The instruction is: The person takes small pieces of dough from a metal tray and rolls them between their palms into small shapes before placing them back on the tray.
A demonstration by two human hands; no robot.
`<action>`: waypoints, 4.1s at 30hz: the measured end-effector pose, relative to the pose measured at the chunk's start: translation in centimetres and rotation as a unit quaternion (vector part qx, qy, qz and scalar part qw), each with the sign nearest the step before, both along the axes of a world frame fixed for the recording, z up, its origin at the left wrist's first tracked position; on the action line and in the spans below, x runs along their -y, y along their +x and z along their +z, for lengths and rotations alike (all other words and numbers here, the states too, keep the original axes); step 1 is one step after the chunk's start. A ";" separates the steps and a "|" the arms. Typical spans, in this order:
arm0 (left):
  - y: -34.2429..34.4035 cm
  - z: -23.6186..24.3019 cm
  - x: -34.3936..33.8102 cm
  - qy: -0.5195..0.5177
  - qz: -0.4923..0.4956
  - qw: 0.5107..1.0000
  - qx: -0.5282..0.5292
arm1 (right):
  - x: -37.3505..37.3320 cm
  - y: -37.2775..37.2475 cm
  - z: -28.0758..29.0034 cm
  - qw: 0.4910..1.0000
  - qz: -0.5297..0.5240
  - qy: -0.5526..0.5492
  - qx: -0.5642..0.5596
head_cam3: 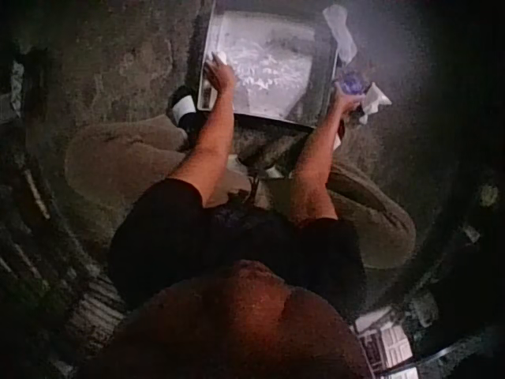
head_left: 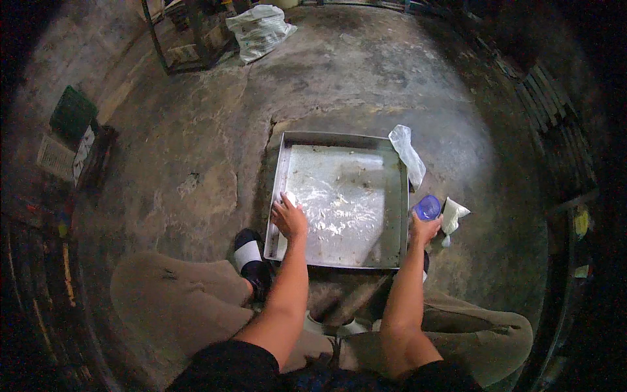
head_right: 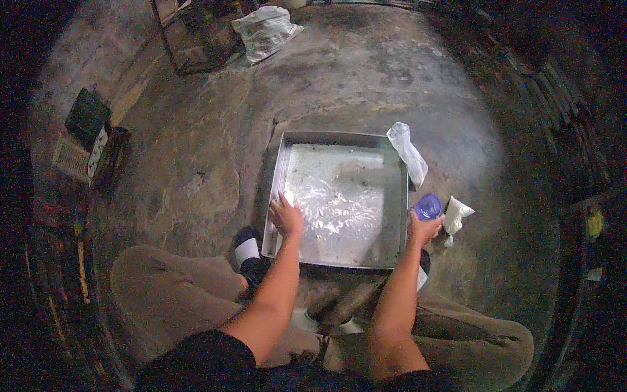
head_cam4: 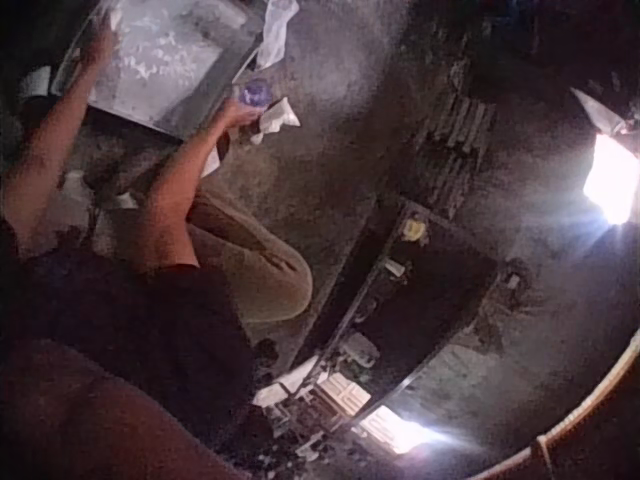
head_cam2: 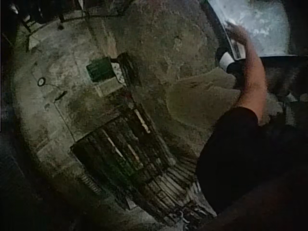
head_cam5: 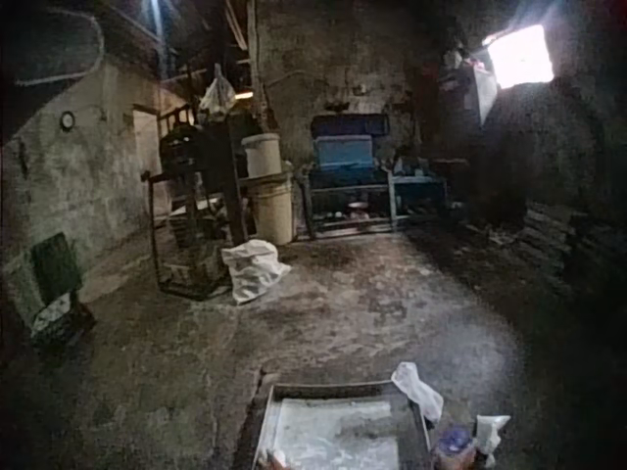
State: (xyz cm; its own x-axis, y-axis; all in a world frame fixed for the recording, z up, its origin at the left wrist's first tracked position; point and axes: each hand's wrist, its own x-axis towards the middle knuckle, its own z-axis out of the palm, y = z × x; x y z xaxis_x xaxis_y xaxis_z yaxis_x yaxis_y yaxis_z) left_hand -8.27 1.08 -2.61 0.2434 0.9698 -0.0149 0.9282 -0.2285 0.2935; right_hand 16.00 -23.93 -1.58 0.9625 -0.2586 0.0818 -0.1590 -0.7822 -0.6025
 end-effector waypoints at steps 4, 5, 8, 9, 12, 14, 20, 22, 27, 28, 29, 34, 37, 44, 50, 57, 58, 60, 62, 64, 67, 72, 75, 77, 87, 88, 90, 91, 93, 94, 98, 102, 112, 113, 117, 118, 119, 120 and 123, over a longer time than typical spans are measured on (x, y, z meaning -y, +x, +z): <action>-0.8 0.0 4.6 0.044 -0.163 0.985 0.037 | -3.7 -5.3 0.7 0.988 -0.040 -0.070 0.130; -1.2 -0.5 5.9 0.030 -0.183 0.982 0.028 | -4.5 -6.7 0.6 0.986 0.011 -0.111 0.127; -1.0 -0.9 7.6 -0.036 -0.203 0.978 -0.034 | -6.7 -9.5 0.2 0.970 0.193 -0.143 0.033; -0.5 -0.9 7.8 -0.080 -0.183 0.977 -0.078 | -7.0 -10.1 -0.1 0.956 0.257 -0.139 -0.014; 1.1 -1.9 7.9 -0.123 -0.139 0.974 -0.126 | -8.0 -12.0 -1.1 0.934 0.231 -0.173 -0.208; 2.0 -2.7 7.8 -0.090 -0.109 0.987 -0.071 | -7.9 -13.5 -1.1 0.918 0.292 -0.180 -0.201; 4.7 -3.3 4.5 -0.038 -0.253 0.964 0.076 | -9.1 -14.4 -3.9 0.851 0.456 -0.251 -0.066; 4.8 -3.2 2.6 -0.143 -0.321 0.911 0.215 | -9.9 -13.8 -3.4 0.828 0.524 -0.190 -0.054; 4.4 -4.0 0.6 -0.036 -0.207 0.950 0.231 | -10.6 -13.5 -3.1 0.888 0.422 -0.179 -0.033; 4.1 -4.3 0.5 -0.015 -0.215 0.960 0.179 | -10.6 -14.1 -2.8 0.916 0.353 -0.181 -0.049; 3.7 -4.8 0.5 0.006 -0.219 0.967 0.127 | -10.5 -15.1 -1.9 0.927 0.331 -0.161 -0.071; 3.4 -3.6 1.5 -0.158 -0.320 0.909 0.216 | -10.8 -16.1 -2.5 0.876 0.389 -0.272 -0.081; 4.6 -1.3 1.8 -0.328 -0.220 0.861 0.320 | -12.7 -13.0 -6.5 0.878 0.365 -0.309 0.035; 0.7 -3.0 0.4 -0.068 -0.255 0.944 0.197 | -13.8 -10.1 -1.3 0.888 0.431 -0.154 0.041; -0.3 -2.0 3.9 -0.034 -0.311 0.950 -0.002 | -9.8 -15.3 -2.8 0.891 0.393 -0.214 -0.071; 2.5 -3.9 0.2 -0.113 -0.413 0.886 0.177 | -12.6 -10.1 -2.3 0.783 0.590 -0.196 -0.020; 2.4 -4.8 -0.5 -0.156 -0.407 0.866 0.245 | -12.6 -9.4 -1.9 0.748 0.642 -0.167 -0.014; 3.5 -4.7 -0.8 -0.125 -0.353 0.891 0.258 | -12.1 -7.3 -2.2 0.787 0.605 -0.124 -0.021; 4.1 -4.7 -1.0 -0.082 -0.332 0.901 0.268 | -11.9 -5.6 -2.4 0.842 0.529 -0.106 -0.018; 5.0 -4.4 -0.6 -0.100 -0.361 0.907 0.192 | -11.7 -5.1 -2.8 0.837 0.533 -0.123 0.006; 5.7 -2.7 0.6 -0.243 -0.381 0.860 0.236 | -10.9 -5.6 -3.1 0.793 0.599 -0.116 -0.007; 4.6 -0.6 1.6 -0.283 -0.233 0.872 0.325 | -9.9 -9.0 -2.5 0.778 0.614 0.072 -0.115; 3.7 -1.1 0.7 -0.167 -0.202 0.867 0.423 | -10.1 -8.0 -2.5 0.836 0.536 0.076 -0.086; 2.7 -1.7 -0.1 -0.078 -0.183 0.926 0.320 | -10.7 -8.1 -2.9 0.871 0.489 0.027 -0.030; 3.5 -2.9 2.8 -0.096 -0.218 0.957 0.165 | -12.5 -13.1 -2.2 0.884 0.450 0.117 -0.043; 3.8 -3.2 2.6 -0.094 -0.218 0.953 0.188 | -12.5 -13.3 -2.0 0.899 0.410 0.141 -0.059; 4.4 -2.8 2.3 -0.096 -0.221 0.942 0.232 | -12.0 -13.7 -0.6 0.923 0.321 0.187 -0.096; 4.4 -2.5 2.0 -0.120 -0.212 0.928 0.281 | -11.9 -13.7 -0.8 0.927 0.293 0.170 -0.162; 5.8 -1.4 3.0 -0.170 -0.190 0.890 0.378 | -10.1 -12.7 -5.0 0.937 0.301 0.174 -0.022; 6.1 -0.9 2.9 -0.190 -0.176 0.869 0.422 | -10.1 -12.3 -6.5 0.933 0.308 0.179 0.047; 3.5 -0.7 1.6 -0.112 -0.142 0.937 0.298 | -12.0 -12.8 -2.7 0.924 0.261 0.259 -0.103; 2.8 -2.2 1.8 -0.105 -0.192 0.948 0.229 | -13.0 -10.8 -1.3 0.925 0.313 0.171 -0.132; 6.4 -0.3 3.4 -0.188 -0.160 0.888 0.388 | -14.2 -7.3 -1.6 0.893 0.403 0.140 -0.143; 6.2 -0.7 3.3 -0.194 -0.162 0.884 0.393 | -14.4 -7.5 -0.9 0.900 0.374 0.153 -0.165; 5.2 -1.0 2.3 -0.246 -0.124 0.879 0.389 | -15.1 -8.6 1.1 0.902 0.336 0.153 -0.224; 4.9 -0.8 2.0 -0.277 -0.099 0.880 0.373 | -15.1 -8.8 1.4 0.905 0.333 0.130 -0.231; 5.7 0.7 2.5 -0.248 -0.118 0.907 0.320 | -13.7 -8.1 -0.7 0.902 0.299 0.225 -0.215; 5.6 0.7 2.4 -0.201 -0.132 0.924 0.298 | -13.4 -7.9 -1.9 0.911 0.333 0.180 -0.167; 4.5 -1.7 1.6 -0.120 -0.159 0.946 0.257 | -13.6 -7.9 -2.7 0.901 0.412 0.099 -0.090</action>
State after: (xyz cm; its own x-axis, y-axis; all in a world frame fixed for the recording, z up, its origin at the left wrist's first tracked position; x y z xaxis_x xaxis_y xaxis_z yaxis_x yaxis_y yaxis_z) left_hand -3.76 -0.50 -4.32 0.5573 0.8299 -0.0250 0.5437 -0.3420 0.7664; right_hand 8.14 -10.35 -4.28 0.8276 0.5575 -0.0649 0.3172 -0.5601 -0.7653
